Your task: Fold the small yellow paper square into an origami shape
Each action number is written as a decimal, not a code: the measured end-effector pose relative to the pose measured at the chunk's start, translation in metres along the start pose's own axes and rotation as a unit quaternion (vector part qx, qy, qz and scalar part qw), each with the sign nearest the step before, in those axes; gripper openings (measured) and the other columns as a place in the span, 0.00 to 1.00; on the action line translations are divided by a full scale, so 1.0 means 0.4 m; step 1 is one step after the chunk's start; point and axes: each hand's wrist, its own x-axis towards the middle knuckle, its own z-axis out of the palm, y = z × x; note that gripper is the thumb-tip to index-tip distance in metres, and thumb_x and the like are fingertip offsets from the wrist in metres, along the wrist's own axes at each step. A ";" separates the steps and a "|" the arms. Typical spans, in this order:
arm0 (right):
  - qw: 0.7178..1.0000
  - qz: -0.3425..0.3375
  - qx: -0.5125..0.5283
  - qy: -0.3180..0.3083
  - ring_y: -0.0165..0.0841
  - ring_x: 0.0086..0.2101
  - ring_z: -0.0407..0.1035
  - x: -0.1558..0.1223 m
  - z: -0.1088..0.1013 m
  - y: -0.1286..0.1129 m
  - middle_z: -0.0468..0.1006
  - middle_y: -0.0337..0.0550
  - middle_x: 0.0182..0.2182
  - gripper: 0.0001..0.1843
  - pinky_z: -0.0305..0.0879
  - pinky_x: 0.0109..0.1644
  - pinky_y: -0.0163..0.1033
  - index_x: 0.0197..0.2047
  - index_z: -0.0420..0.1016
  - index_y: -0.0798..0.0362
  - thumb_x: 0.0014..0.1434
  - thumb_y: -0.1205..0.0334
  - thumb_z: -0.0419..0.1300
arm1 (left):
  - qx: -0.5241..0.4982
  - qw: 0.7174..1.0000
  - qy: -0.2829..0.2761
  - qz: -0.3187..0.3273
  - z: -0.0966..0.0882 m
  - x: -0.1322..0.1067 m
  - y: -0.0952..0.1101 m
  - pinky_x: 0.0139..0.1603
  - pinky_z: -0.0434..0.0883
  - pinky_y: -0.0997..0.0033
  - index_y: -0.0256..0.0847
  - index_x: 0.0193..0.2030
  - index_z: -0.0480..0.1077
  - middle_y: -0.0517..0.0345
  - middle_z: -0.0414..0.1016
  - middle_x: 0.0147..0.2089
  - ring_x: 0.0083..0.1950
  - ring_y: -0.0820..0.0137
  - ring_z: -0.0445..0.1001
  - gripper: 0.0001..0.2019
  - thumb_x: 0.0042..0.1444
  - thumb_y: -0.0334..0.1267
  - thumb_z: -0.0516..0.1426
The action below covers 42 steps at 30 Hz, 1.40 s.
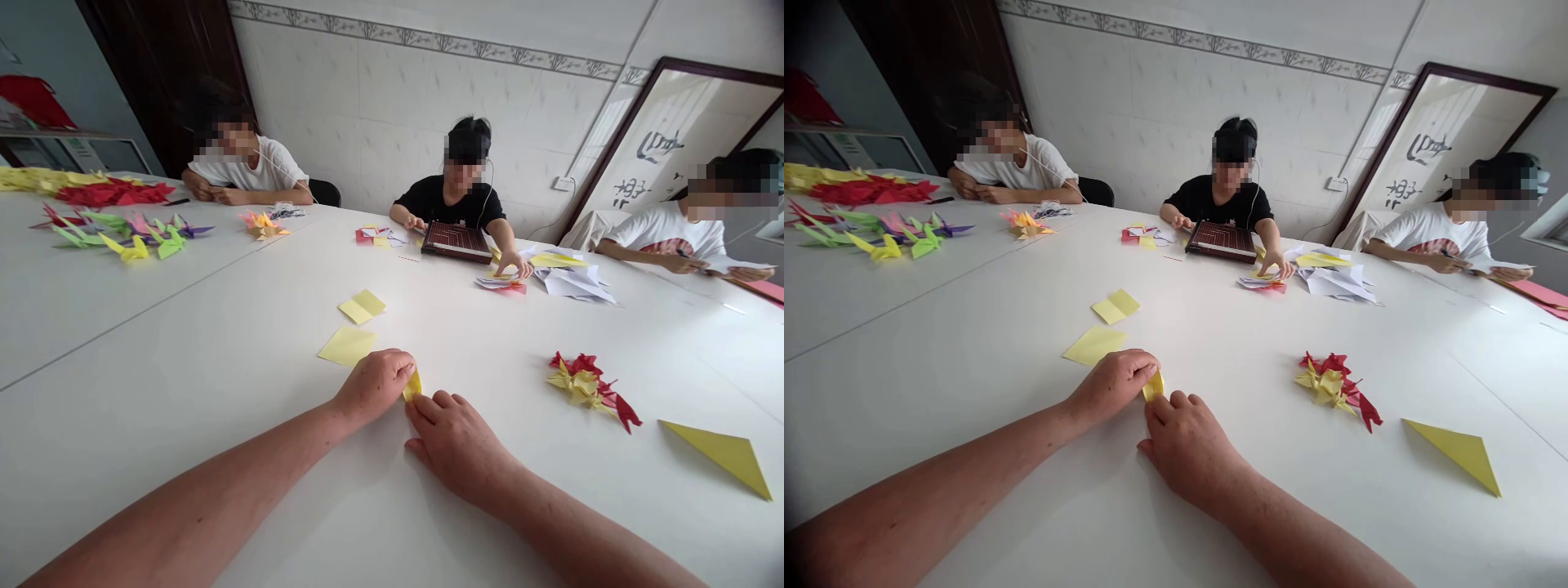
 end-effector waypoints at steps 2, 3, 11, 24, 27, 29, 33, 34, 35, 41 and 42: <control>1.000 0.000 -0.003 -0.002 0.36 0.33 0.64 0.001 -0.001 -0.001 0.75 0.45 0.37 0.10 0.63 0.36 0.42 0.44 0.72 0.56 0.64 0.60 0.56 | -0.001 1.000 0.004 -0.002 0.000 -0.002 0.001 0.30 0.63 0.73 0.40 0.25 0.66 0.60 0.70 0.28 0.30 0.71 0.67 0.12 0.57 0.31 0.47; 1.000 0.000 -0.004 -0.002 0.36 0.33 0.64 0.001 -0.001 -0.002 0.75 0.45 0.37 0.10 0.63 0.36 0.42 0.45 0.72 0.56 0.64 0.60 0.56 | -0.002 1.000 0.004 -0.004 0.000 -0.003 0.001 0.29 0.63 0.73 0.40 0.26 0.66 0.61 0.70 0.28 0.31 0.72 0.67 0.10 0.55 0.30 0.48; 1.000 -0.006 -0.011 0.012 0.37 0.34 0.65 -0.003 0.006 -0.002 0.75 0.47 0.40 0.13 0.64 0.37 0.42 0.49 0.71 0.57 0.64 0.60 0.57 | -0.026 0.999 -0.026 -0.002 0.004 0.001 0.003 0.30 0.65 0.74 0.41 0.25 0.70 0.63 0.73 0.32 0.32 0.72 0.71 0.09 0.52 0.30 0.51; 1.000 0.000 0.002 -0.005 0.36 0.34 0.64 -0.004 -0.001 -0.006 0.74 0.45 0.39 0.10 0.63 0.37 0.42 0.46 0.72 0.56 0.64 0.61 0.55 | -0.041 0.999 0.001 -0.008 0.005 0.002 -0.011 0.35 0.70 0.72 0.41 0.34 0.74 0.59 0.78 0.35 0.37 0.68 0.75 0.14 0.59 0.33 0.47; 1.000 -0.002 -0.003 -0.010 0.36 0.34 0.64 -0.005 -0.003 -0.006 0.74 0.46 0.38 0.11 0.62 0.36 0.42 0.46 0.72 0.56 0.65 0.61 0.55 | -0.044 0.999 0.002 -0.019 0.000 0.001 -0.007 0.35 0.71 0.72 0.41 0.36 0.75 0.59 0.79 0.36 0.37 0.69 0.75 0.14 0.59 0.33 0.47; 1.000 -0.005 -0.011 -0.008 0.36 0.34 0.64 -0.005 -0.002 -0.005 0.74 0.46 0.38 0.11 0.62 0.36 0.42 0.47 0.72 0.57 0.65 0.60 0.55 | -0.046 0.999 0.003 -0.024 -0.002 0.001 -0.004 0.34 0.70 0.72 0.41 0.37 0.75 0.59 0.79 0.35 0.36 0.69 0.75 0.15 0.60 0.33 0.47; 1.000 -0.008 -0.016 -0.007 0.36 0.34 0.64 -0.005 0.000 -0.004 0.74 0.46 0.40 0.12 0.63 0.36 0.42 0.48 0.72 0.57 0.65 0.60 0.55 | -0.044 0.999 0.005 -0.023 0.002 -0.001 -0.006 0.30 0.69 0.72 0.41 0.38 0.75 0.61 0.77 0.30 0.31 0.70 0.73 0.13 0.57 0.32 0.48; 1.000 -0.008 -0.014 -0.007 0.36 0.34 0.64 -0.006 0.001 -0.004 0.74 0.46 0.40 0.12 0.63 0.36 0.43 0.48 0.72 0.57 0.65 0.60 0.55 | -0.043 0.999 0.005 -0.021 0.004 -0.002 -0.008 0.30 0.68 0.73 0.42 0.38 0.75 0.61 0.77 0.30 0.31 0.70 0.73 0.13 0.55 0.32 0.49; 1.000 -0.007 -0.014 -0.007 0.36 0.34 0.64 -0.006 0.001 -0.003 0.74 0.46 0.40 0.12 0.63 0.36 0.43 0.48 0.71 0.56 0.65 0.60 0.55 | -0.042 0.999 0.005 -0.018 0.005 -0.003 -0.009 0.31 0.69 0.73 0.42 0.38 0.75 0.61 0.77 0.31 0.31 0.70 0.73 0.13 0.54 0.31 0.50; 1.000 -0.009 -0.022 0.000 0.37 0.35 0.64 -0.006 0.006 -0.004 0.74 0.47 0.42 0.13 0.64 0.36 0.43 0.49 0.71 0.57 0.65 0.60 0.54 | -0.033 0.999 -0.005 -0.013 0.011 -0.006 -0.013 0.33 0.68 0.73 0.43 0.37 0.74 0.60 0.78 0.39 0.36 0.70 0.73 0.14 0.49 0.27 0.50; 1.000 -0.010 -0.022 0.001 0.37 0.35 0.64 -0.005 0.007 -0.004 0.74 0.47 0.42 0.13 0.64 0.36 0.43 0.50 0.71 0.57 0.65 0.60 0.54 | -0.032 0.999 -0.008 -0.014 0.012 -0.006 -0.012 0.32 0.68 0.73 0.43 0.35 0.74 0.60 0.78 0.38 0.35 0.70 0.73 0.14 0.48 0.27 0.50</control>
